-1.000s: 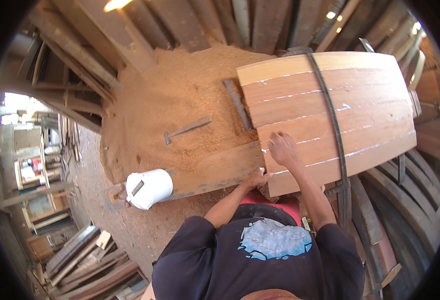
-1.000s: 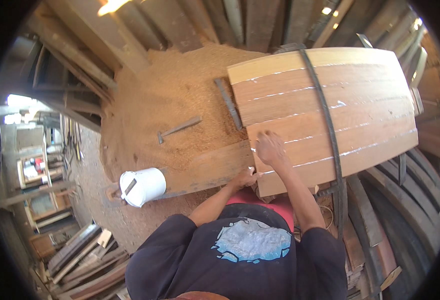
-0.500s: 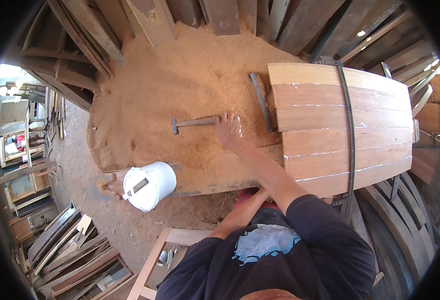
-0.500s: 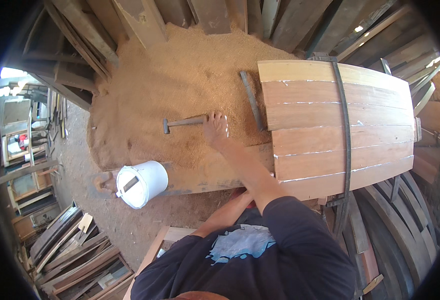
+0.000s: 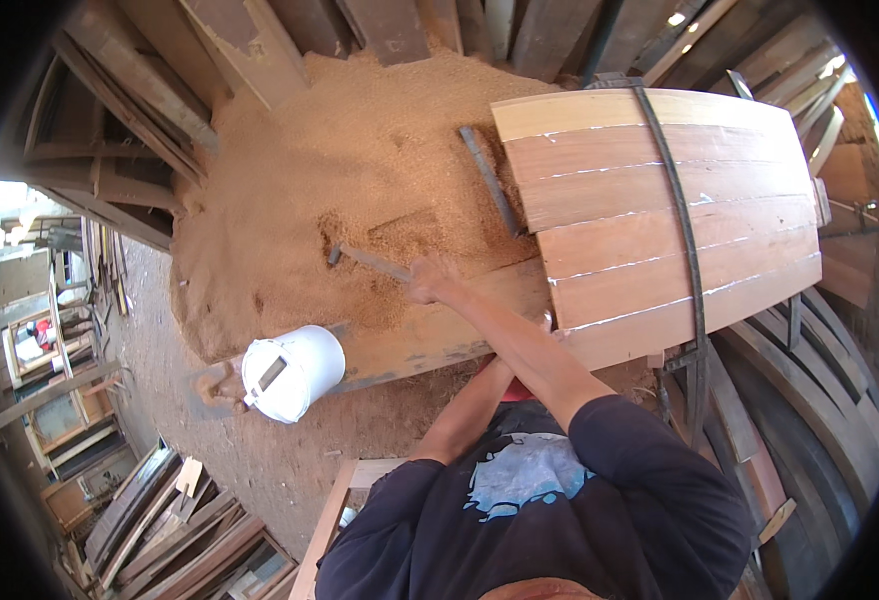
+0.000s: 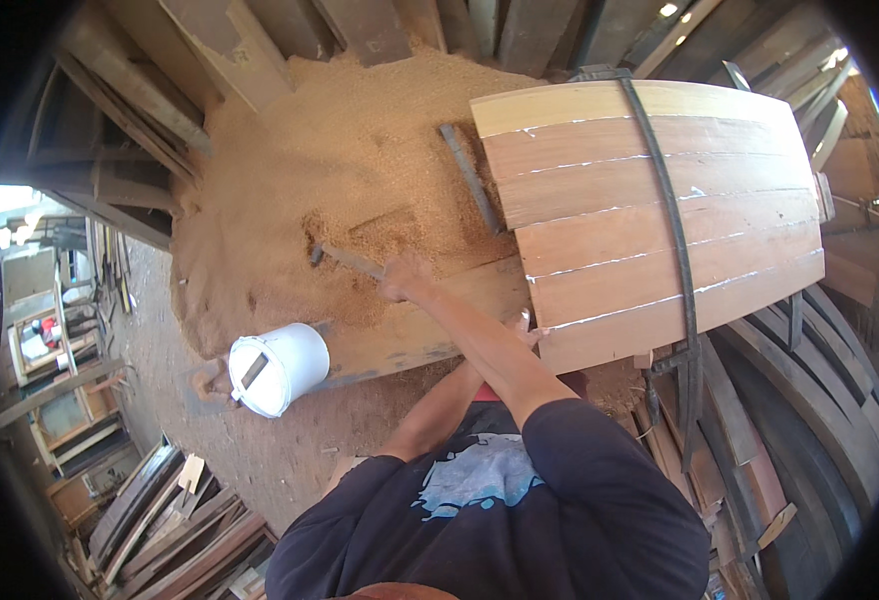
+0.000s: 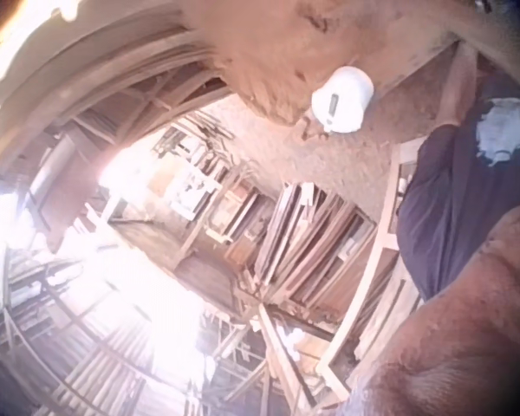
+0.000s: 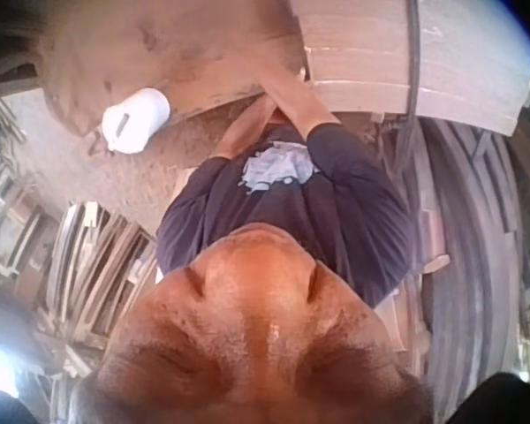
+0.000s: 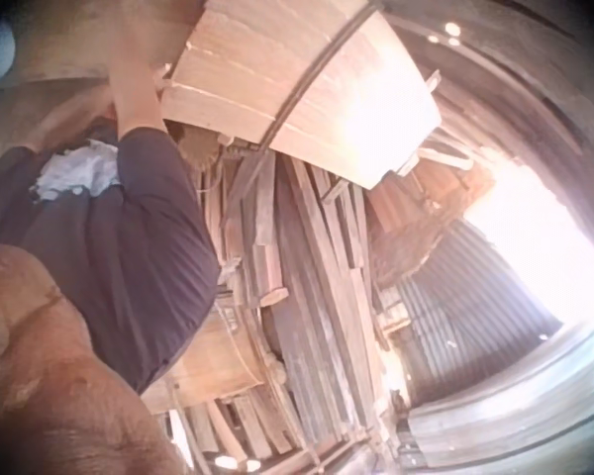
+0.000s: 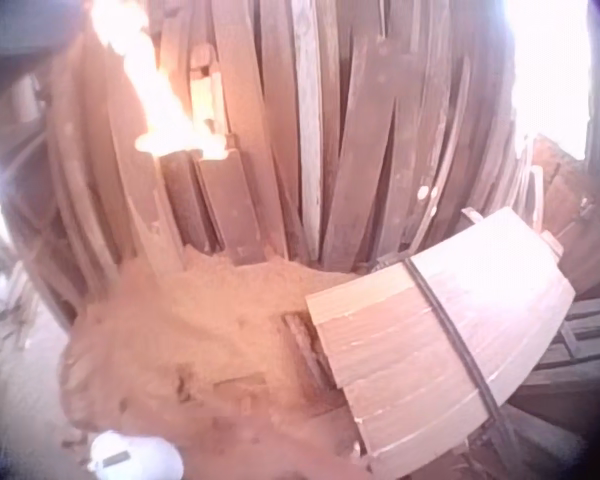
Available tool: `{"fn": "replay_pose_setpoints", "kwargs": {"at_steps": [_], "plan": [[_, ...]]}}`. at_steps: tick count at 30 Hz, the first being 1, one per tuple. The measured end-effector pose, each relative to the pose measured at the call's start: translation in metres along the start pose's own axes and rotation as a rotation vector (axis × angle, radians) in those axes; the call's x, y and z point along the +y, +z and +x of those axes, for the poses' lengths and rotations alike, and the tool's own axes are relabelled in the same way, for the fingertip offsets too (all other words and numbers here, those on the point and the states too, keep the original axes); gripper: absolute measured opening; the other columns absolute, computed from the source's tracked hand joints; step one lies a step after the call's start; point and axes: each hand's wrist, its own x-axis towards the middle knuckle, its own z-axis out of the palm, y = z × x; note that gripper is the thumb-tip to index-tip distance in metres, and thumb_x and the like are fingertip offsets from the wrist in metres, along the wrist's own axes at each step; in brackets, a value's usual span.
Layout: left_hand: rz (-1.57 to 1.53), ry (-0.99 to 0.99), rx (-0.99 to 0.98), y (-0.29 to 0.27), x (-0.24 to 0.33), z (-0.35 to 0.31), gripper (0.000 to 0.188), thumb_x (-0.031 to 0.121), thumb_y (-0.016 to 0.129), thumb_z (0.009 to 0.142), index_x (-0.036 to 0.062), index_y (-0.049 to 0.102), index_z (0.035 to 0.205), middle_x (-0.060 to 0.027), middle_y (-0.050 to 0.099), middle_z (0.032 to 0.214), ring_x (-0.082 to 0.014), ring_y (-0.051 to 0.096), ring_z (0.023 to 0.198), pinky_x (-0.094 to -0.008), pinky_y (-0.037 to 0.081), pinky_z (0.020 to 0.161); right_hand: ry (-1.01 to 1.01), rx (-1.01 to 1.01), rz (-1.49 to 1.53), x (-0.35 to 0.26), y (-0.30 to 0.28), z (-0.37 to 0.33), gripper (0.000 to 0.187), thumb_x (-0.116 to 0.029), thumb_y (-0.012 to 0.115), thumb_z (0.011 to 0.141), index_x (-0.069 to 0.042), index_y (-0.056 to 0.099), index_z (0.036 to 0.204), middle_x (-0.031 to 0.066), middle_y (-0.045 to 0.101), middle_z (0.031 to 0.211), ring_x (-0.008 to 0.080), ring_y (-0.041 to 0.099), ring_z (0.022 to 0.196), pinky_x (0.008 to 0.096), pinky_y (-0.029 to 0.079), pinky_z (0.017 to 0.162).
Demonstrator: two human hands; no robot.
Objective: The person applies glue to the edges of several wooden planks and arranges them side-by-side on a workbench. They measure the assembly with a tape measure, then use a metal strap clamp to secure the planks together. Finally, they use a hammer to tap the planks into alignment.
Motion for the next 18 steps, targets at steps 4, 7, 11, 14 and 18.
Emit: {"fn": "replay_pose_setpoints", "kwargs": {"at_steps": [4, 7, 11, 14, 18], "plan": [[-1.556, -0.312, -0.558, -0.057, -0.069, 0.085, 0.047, 0.046, 0.043, 0.103, 0.0037, 0.057, 0.119, -0.0112, 0.067, 0.092, -0.0264, 0.063, 0.083, -0.0411, 0.053, 0.077, -0.189, -0.191, 0.265, 0.003, -0.063, -0.067, 0.04, -0.036, 0.068, 0.08, 0.003, 0.069, 0.093, 0.0256, 0.069, 0.089, 0.0378, 0.068, 0.088, 0.0447, 0.053, 0.081], [-1.037, 0.013, -0.316, -0.104, -0.006, 0.089, 0.045, 0.043, 0.044, 0.102, 0.0032, 0.06, 0.115, -0.0121, 0.068, 0.091, -0.0279, 0.064, 0.082, -0.0416, 0.053, 0.077, -0.287, -0.142, 0.262, 0.051, -0.097, -0.105, 0.046, -0.037, 0.07, 0.079, 0.004, 0.065, 0.099, 0.0275, 0.068, 0.09, 0.0413, 0.066, 0.089, 0.0475, 0.051, 0.081], [0.541, 0.33, 0.223, -0.135, 0.068, 0.086, 0.042, 0.04, 0.046, 0.1, 0.0025, 0.063, 0.11, -0.0132, 0.069, 0.089, -0.03, 0.065, 0.081, -0.0424, 0.053, 0.075, -0.394, 0.385, 0.267, 0.093, -0.091, -0.135, 0.039, -0.025, 0.066, 0.078, 0.006, 0.058, 0.099, 0.03, 0.065, 0.087, 0.0453, 0.064, 0.086, 0.0496, 0.05, 0.077], [1.036, 0.429, 0.384, -0.128, 0.091, 0.082, 0.04, 0.037, 0.047, 0.099, 0.0019, 0.065, 0.106, -0.014, 0.069, 0.088, -0.0315, 0.066, 0.08, -0.0429, 0.053, 0.075, -0.183, 0.38, 0.399, 0.106, -0.108, -0.163, 0.035, -0.025, 0.065, 0.082, 0.005, 0.056, 0.098, 0.0295, 0.064, 0.091, 0.0456, 0.062, 0.088, 0.0484, 0.048, 0.077], [1.1, 0.427, 0.473, -0.125, 0.095, 0.117, 0.038, 0.034, 0.049, 0.098, 0.0012, 0.068, 0.1, -0.0151, 0.07, 0.086, -0.0335, 0.067, 0.079, -0.0437, 0.054, 0.073, -0.045, 0.255, 0.45, 0.12, -0.119, -0.198, 0.037, -0.03, 0.063, 0.087, 0.004, 0.056, 0.098, 0.0253, 0.063, 0.088, 0.0423, 0.06, 0.081, 0.0457, 0.048, 0.074]]}}
